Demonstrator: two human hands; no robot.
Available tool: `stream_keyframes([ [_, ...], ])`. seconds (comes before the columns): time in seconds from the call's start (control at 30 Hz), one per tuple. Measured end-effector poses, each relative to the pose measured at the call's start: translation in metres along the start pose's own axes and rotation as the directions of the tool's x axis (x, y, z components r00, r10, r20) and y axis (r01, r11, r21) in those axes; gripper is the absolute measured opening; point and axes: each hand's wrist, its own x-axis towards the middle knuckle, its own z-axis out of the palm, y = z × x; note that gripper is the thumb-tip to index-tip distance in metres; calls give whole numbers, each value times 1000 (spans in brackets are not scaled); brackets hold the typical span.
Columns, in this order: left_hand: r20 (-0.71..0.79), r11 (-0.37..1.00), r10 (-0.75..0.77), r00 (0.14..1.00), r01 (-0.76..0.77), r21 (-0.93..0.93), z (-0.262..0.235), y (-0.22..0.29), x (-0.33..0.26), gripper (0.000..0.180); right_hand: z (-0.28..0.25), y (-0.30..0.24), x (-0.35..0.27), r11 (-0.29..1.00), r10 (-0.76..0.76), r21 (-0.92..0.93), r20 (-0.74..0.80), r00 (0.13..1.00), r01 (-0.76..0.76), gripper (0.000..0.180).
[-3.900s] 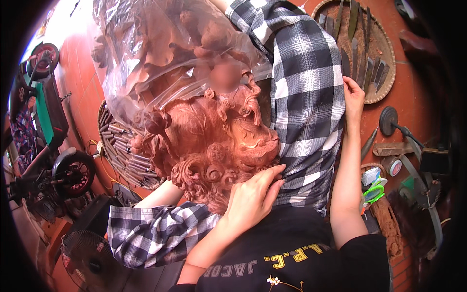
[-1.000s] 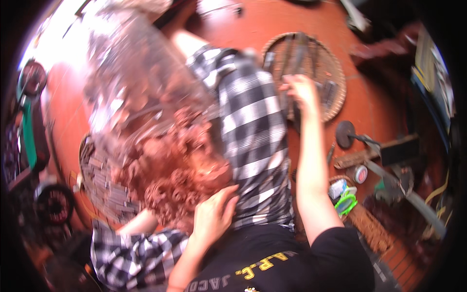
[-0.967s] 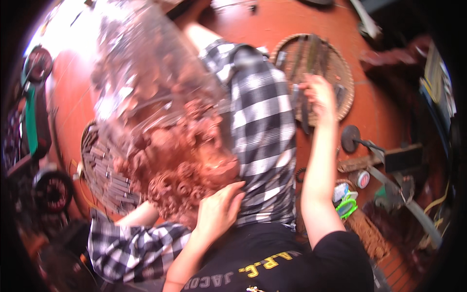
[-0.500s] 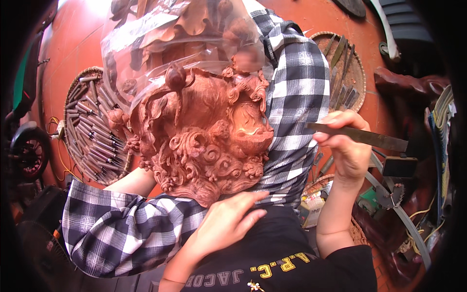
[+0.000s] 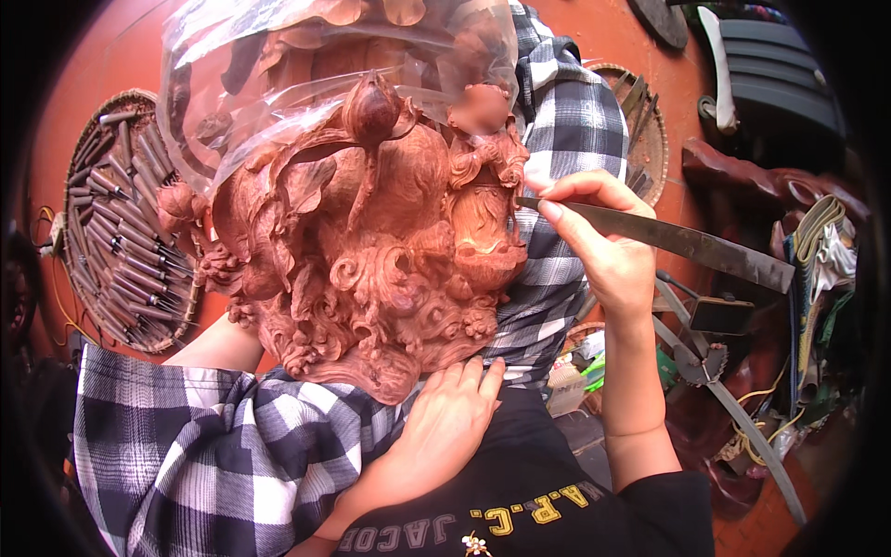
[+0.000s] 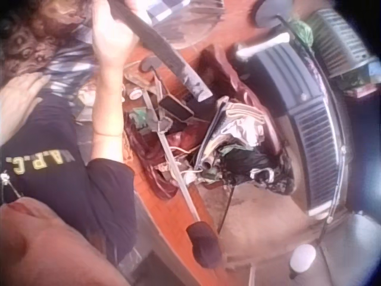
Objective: The person carves a reddish-brown wooden sculpture using a chisel and mallet. They repeatedly strike the chisel to shape the wood, occasionally switching tools from a nearby tray.
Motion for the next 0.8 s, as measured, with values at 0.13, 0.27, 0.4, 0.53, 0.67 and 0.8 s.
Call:
stream_keyframes([
  [0.13, 15, 999, 7, 1000, -7, -41, 2, -1, 0, 47, -4, 1, -1, 998, -62, -7, 38, 997, 63, 12],
  [0.27, 39, 996, -25, 999, 28, -85, -3, -5, 1, 47, -2, 4, -1, 926, -277, -251, 59, 959, 283, 17],
  [0.4, 30, 994, -39, 999, 42, -103, -1, -2, 1, 46, -4, 3, 2, 773, -437, -435, 161, 885, 461, 18],
  [0.53, 26, 995, -28, 999, 30, -100, -2, -2, 2, 47, -2, 6, 10, 701, -507, -447, 236, 829, 555, 16],
  [0.67, 36, 993, -43, 998, 47, -111, -4, -1, 2, 46, 4, 8, 7, 721, -421, -493, 248, 873, 487, 15],
  [0.8, 25, 993, -31, 999, 33, -116, -3, -2, 2, 46, 5, 16, 6, 744, -412, -477, 224, 883, 468, 16],
])
